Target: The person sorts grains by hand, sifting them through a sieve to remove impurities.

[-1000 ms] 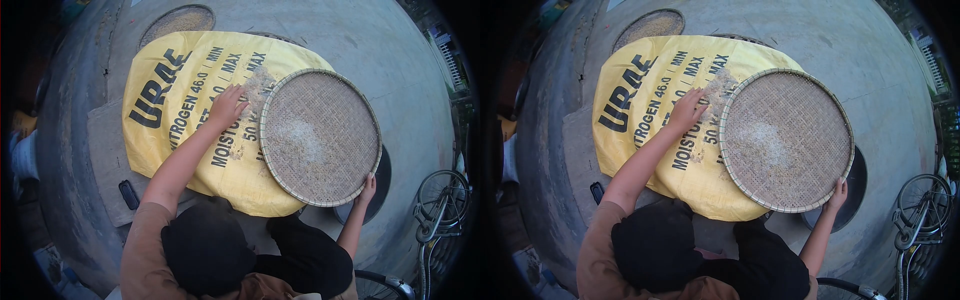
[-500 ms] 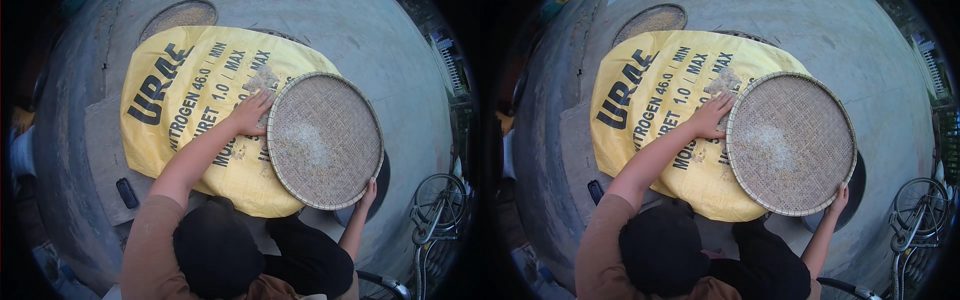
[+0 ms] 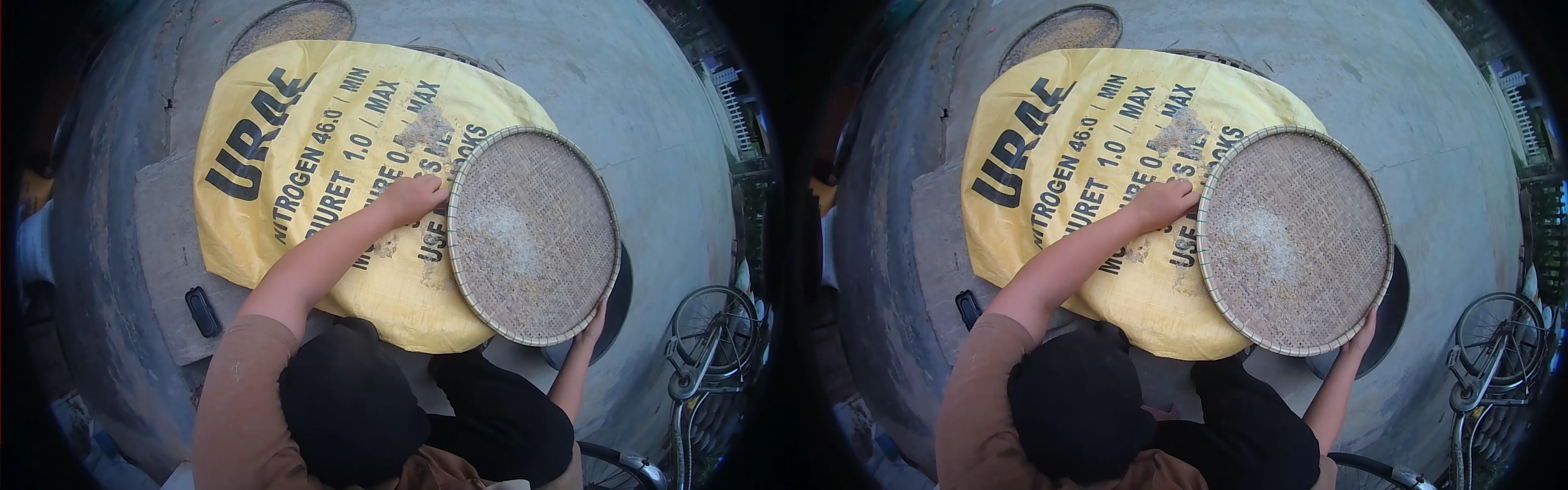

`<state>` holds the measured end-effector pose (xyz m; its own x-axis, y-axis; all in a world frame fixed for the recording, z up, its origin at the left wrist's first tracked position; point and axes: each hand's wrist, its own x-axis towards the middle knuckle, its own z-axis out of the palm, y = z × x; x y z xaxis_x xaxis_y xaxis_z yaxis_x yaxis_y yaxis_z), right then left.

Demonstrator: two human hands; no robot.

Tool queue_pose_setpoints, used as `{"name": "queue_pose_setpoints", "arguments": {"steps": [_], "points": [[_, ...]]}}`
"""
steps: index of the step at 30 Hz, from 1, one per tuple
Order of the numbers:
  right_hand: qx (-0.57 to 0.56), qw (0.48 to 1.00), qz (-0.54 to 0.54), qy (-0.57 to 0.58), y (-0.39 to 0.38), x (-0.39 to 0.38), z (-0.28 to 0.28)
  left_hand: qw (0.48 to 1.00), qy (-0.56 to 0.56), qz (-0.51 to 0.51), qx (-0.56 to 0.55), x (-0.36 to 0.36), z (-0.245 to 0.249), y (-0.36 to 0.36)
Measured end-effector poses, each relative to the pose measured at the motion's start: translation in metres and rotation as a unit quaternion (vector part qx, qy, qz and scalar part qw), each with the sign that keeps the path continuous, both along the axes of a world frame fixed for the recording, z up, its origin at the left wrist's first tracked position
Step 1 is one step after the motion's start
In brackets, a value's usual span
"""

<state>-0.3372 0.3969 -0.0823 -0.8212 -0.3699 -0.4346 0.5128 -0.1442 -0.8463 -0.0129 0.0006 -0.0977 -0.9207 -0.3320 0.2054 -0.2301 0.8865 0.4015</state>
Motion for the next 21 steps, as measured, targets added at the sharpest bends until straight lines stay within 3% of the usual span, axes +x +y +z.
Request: {"name": "queue_pose_setpoints", "arguments": {"steps": [2,6,8,10,12,13,14,16,18,19,21], "points": [[0.004,1.000,0.000,0.014,-0.006,0.006,0.005,0.995,-0.053,-0.018,-0.078,-0.002,0.002,-0.006],[0.010,0.999,0.008,0.034,-0.003,0.003,0.003,0.995,-0.046,-0.048,-0.078,0.003,0.006,-0.019],[0.014,0.999,0.022,0.046,0.003,0.000,0.002,0.995,-0.078,0.000,-0.061,0.006,0.015,-0.024],[0.019,0.998,0.033,0.059,0.009,-0.002,0.003,0.998,-0.041,0.018,-0.039,0.004,0.028,-0.024],[0.058,0.991,0.063,0.106,0.012,-0.004,0.005,0.979,0.026,0.169,0.115,-0.004,0.043,-0.021],[0.058,0.991,0.061,0.105,0.009,-0.003,0.009,0.964,0.026,0.187,0.188,-0.011,0.051,-0.016],[0.052,0.991,0.067,0.105,0.006,-0.001,0.012,0.964,0.026,0.186,0.187,-0.019,0.056,-0.008],[0.044,0.991,0.073,0.105,0.002,0.001,0.015,0.904,0.144,0.120,0.385,-0.035,0.065,0.019],[0.055,0.988,0.093,0.110,-0.002,0.001,0.015,0.918,0.163,0.011,0.360,-0.046,0.059,0.046],[0.065,0.986,0.105,0.115,-0.001,0.000,0.014,0.919,0.166,0.011,0.358,-0.045,0.059,0.055],[0.074,0.983,0.120,0.120,-0.002,0.000,0.015,0.961,0.133,-0.050,0.237,-0.043,0.061,0.064]]}}
